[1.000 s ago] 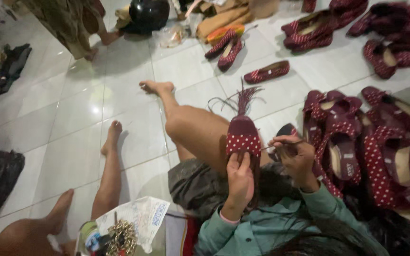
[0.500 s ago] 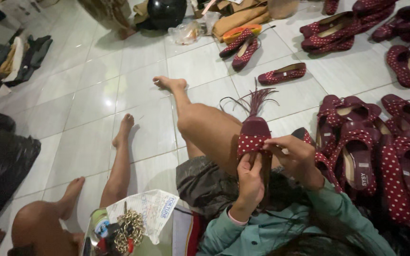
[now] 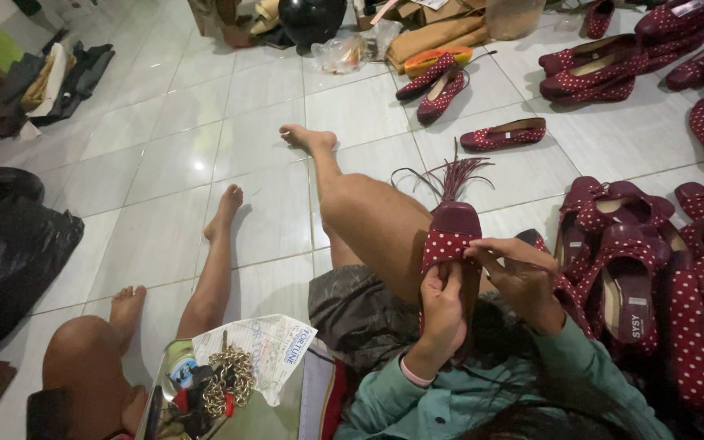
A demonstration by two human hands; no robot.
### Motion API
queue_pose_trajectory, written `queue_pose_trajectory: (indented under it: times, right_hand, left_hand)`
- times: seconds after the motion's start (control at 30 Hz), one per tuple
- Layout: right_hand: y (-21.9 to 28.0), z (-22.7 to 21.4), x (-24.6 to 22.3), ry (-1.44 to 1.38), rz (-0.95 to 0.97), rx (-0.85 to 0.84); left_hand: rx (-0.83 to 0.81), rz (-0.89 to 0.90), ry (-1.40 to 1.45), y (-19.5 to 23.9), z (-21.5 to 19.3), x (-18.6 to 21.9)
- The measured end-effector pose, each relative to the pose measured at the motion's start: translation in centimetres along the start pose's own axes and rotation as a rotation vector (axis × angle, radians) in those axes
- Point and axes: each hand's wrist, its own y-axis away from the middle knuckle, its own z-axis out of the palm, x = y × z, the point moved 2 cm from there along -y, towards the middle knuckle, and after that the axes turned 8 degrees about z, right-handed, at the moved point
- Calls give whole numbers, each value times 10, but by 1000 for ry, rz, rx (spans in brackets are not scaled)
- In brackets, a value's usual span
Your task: The person sits on the floor and attaches a maroon ribbon to the toe of a maroon polka-dot flat shoe. They thread the ribbon through holes and tie it into a bow. Another person briefly brings a pot of food nearby.
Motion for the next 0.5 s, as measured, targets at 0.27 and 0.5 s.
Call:
queue_pose_trajectory:
  times: [0.27,0.5]
  right_hand:
    - [9,4,20,-34,130,-18]
    - [4,8,23,-210,173,2]
  left_hand:
    - [46,46,-80,-3,-10,-15]
    - [68,28,-83,-6,-12,-24]
